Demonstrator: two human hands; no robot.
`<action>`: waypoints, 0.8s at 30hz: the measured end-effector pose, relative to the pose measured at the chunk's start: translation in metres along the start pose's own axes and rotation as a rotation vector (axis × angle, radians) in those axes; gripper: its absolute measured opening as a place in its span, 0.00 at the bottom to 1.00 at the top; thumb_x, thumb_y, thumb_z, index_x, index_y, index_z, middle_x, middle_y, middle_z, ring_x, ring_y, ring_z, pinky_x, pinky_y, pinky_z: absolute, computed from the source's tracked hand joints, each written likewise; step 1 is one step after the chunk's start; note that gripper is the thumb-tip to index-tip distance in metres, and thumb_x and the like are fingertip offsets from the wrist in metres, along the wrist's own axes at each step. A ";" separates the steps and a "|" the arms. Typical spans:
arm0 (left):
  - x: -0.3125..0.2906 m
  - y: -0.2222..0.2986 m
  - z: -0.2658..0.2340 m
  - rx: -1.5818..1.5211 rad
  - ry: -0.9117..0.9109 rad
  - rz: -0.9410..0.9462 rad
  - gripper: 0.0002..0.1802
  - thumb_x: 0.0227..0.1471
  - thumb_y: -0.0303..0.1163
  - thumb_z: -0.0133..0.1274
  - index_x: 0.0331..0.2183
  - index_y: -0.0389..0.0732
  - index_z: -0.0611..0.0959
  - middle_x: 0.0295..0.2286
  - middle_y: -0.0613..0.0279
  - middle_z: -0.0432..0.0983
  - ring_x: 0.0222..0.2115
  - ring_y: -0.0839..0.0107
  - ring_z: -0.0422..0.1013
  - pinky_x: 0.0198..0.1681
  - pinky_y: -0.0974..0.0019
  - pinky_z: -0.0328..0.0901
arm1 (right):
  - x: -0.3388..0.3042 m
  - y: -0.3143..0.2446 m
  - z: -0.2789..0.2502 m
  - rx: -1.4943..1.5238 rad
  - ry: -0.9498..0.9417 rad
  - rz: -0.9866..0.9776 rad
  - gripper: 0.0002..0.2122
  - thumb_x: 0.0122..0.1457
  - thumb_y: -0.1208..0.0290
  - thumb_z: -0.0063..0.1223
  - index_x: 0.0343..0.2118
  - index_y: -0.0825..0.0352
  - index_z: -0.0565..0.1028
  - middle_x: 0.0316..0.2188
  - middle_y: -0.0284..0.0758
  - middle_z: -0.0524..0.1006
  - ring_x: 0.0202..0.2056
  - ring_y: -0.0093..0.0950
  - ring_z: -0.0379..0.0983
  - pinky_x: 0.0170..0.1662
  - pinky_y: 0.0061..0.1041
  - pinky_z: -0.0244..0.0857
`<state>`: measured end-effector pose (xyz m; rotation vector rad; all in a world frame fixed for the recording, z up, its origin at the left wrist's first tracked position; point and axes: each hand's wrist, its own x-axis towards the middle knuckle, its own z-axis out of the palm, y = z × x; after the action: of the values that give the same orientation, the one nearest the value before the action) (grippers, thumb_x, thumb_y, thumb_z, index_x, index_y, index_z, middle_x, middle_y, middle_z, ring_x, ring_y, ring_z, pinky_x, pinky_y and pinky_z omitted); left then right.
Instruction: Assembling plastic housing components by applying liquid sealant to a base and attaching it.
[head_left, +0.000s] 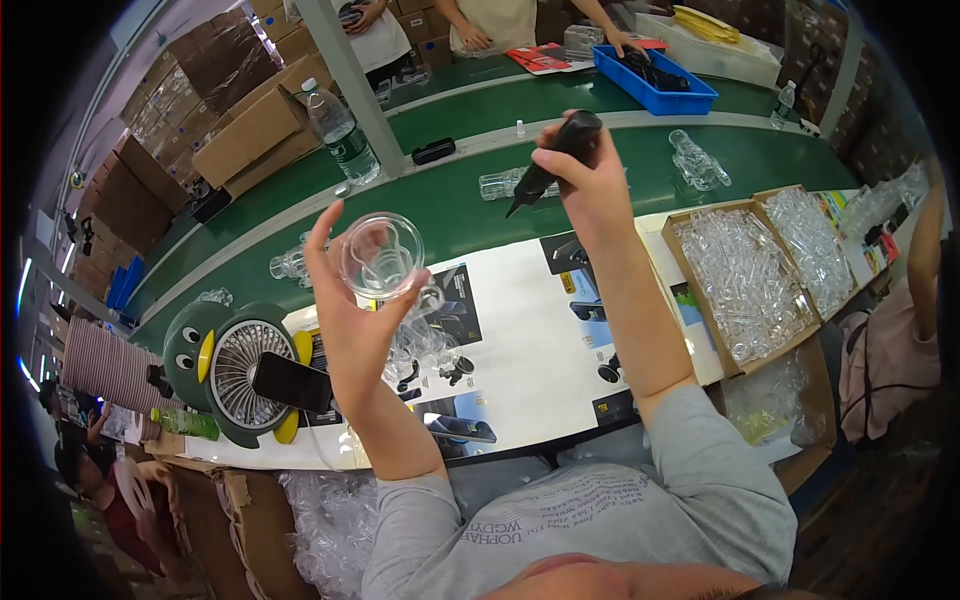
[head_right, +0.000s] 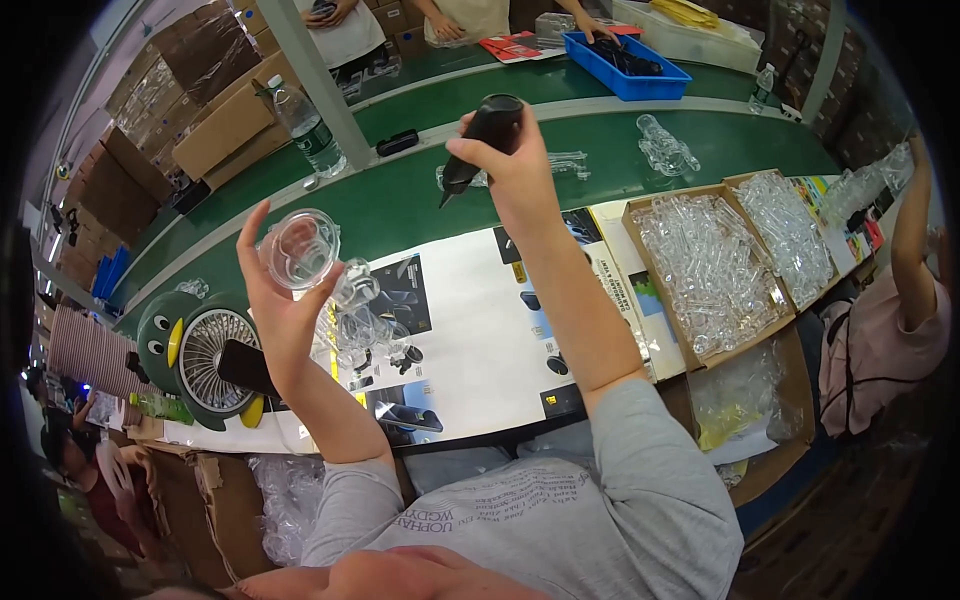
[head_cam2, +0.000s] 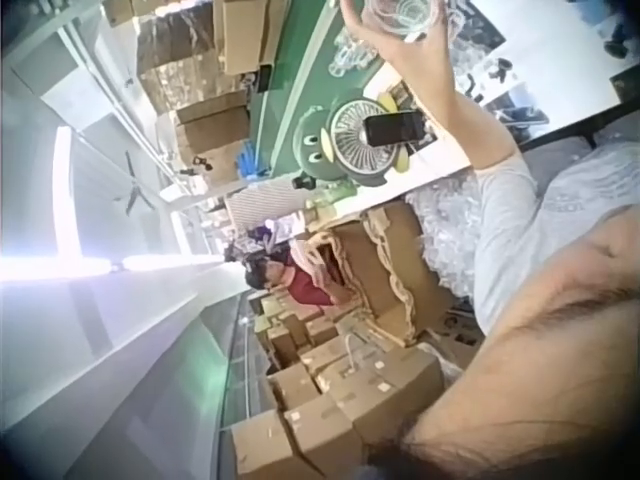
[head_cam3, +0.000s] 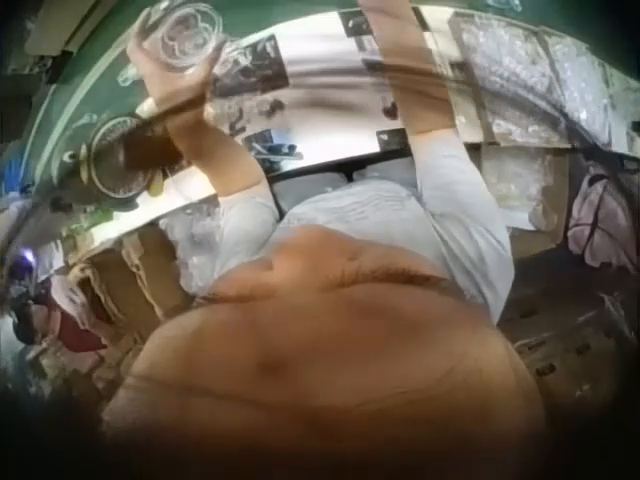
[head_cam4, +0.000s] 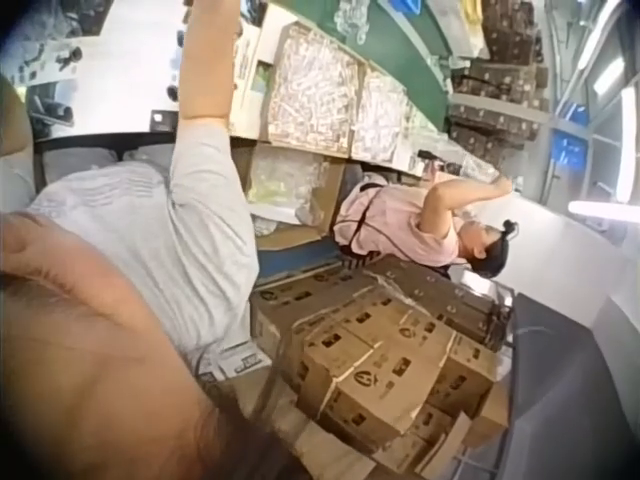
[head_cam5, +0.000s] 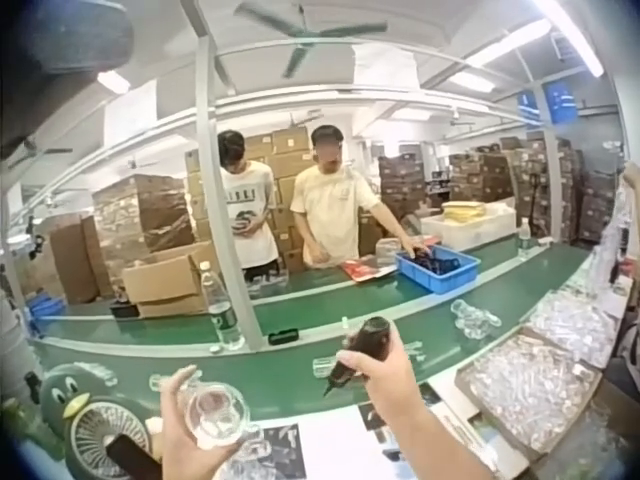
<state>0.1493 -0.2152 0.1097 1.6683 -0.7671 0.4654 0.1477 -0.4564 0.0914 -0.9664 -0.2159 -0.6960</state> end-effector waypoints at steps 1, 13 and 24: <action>-0.001 -0.002 0.003 -0.026 -0.004 -0.023 0.49 0.31 0.22 0.65 0.54 0.41 0.57 0.37 0.56 0.69 0.41 0.68 0.67 0.45 0.68 0.62 | -0.001 -0.001 -0.001 0.002 0.000 -0.002 0.23 0.45 0.84 0.55 0.46 0.63 0.63 0.36 0.34 0.69 0.40 0.25 0.66 0.47 0.27 0.59; 0.004 -0.017 0.027 -0.180 -0.115 -0.216 0.43 0.42 0.26 0.55 0.57 0.44 0.51 0.40 0.56 0.64 0.33 0.75 0.63 0.40 0.70 0.62 | 0.015 0.004 -0.034 0.489 0.406 0.197 0.12 0.54 0.56 0.52 0.36 0.56 0.66 0.25 0.31 0.68 0.27 0.24 0.65 0.32 0.27 0.63; -0.014 -0.021 0.098 0.020 -0.177 -0.096 0.46 0.26 0.25 0.69 0.49 0.40 0.64 0.32 0.61 0.69 0.38 0.70 0.67 0.44 0.69 0.63 | -0.015 -0.054 -0.033 0.599 0.314 -0.031 0.17 0.54 0.50 0.42 0.31 0.61 0.65 0.21 0.30 0.61 0.21 0.21 0.56 0.26 0.20 0.54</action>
<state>0.1446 -0.3047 0.0618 1.7725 -0.8083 0.2612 0.0982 -0.4970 0.1026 -0.2771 -0.1480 -0.7422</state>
